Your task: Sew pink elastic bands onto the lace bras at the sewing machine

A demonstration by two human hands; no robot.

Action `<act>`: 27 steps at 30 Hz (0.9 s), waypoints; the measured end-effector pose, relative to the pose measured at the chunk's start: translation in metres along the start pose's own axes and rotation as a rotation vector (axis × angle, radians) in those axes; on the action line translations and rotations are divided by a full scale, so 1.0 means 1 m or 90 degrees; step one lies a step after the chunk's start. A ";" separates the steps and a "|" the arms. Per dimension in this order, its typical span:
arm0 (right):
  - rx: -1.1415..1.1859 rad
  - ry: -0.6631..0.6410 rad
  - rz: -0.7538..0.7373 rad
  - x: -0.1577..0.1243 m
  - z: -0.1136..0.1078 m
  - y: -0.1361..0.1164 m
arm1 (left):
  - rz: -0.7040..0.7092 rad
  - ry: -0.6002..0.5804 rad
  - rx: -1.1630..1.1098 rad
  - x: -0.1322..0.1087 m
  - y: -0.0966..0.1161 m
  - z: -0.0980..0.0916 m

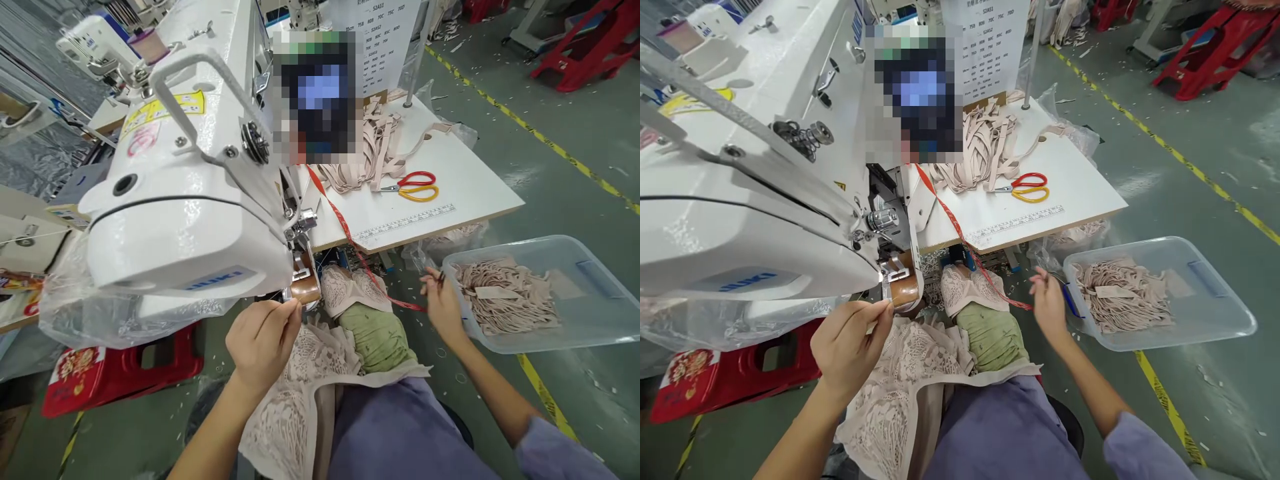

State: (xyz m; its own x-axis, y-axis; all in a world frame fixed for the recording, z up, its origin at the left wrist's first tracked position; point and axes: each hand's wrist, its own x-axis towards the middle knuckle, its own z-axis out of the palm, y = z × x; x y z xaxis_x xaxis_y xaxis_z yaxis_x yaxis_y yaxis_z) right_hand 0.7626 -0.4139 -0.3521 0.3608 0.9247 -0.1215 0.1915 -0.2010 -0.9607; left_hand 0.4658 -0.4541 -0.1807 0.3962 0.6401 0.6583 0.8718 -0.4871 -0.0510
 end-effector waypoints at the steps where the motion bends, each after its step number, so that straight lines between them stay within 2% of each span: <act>1: 0.034 -0.039 -0.019 -0.014 0.011 -0.012 | -0.014 0.000 -0.006 0.000 0.001 0.000; 2: 0.088 -0.112 -0.036 -0.029 0.023 -0.028 | -0.032 -0.003 -0.012 0.001 0.003 0.001; 3: 0.162 -0.235 -0.016 -0.045 0.036 -0.045 | -0.051 -0.007 -0.020 0.001 0.004 0.001; 5: 0.335 -0.522 0.129 -0.073 0.060 -0.082 | -0.090 -0.016 -0.040 0.003 0.006 -0.001; 7: 0.465 -0.705 0.314 -0.093 0.077 -0.113 | -0.131 -0.022 -0.067 0.004 0.008 -0.003; 8: 0.507 -0.754 0.380 -0.099 0.084 -0.125 | -0.150 -0.023 -0.079 0.004 0.009 -0.004; 9: 0.533 -0.773 0.419 -0.102 0.088 -0.133 | -0.165 -0.025 -0.089 0.004 0.009 -0.006; 11: 0.562 -0.761 0.421 -0.105 0.094 -0.141 | -0.188 -0.031 -0.104 0.003 0.011 -0.009; 16: 0.601 -0.717 0.324 -0.105 0.094 -0.142 | -0.195 -0.064 -0.140 -0.001 0.018 -0.015; 21: 0.557 -0.647 0.256 -0.103 0.091 -0.138 | -0.222 -0.067 -0.165 0.000 0.014 -0.014; 24: 0.530 -0.590 0.248 -0.096 0.089 -0.130 | -0.300 -0.048 -0.130 0.004 0.004 -0.007; 27: 0.532 -0.578 0.266 -0.088 0.086 -0.121 | -0.404 -0.033 -0.115 0.010 -0.004 0.001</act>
State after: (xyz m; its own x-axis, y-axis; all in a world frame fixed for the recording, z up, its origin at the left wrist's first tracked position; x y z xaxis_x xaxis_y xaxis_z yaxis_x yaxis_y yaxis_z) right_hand 0.6291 -0.4433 -0.2464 -0.5505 0.7949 -0.2552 -0.5261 -0.5677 -0.6332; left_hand 0.4661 -0.4454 -0.1748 -0.1610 0.8611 0.4822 0.8801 -0.0958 0.4650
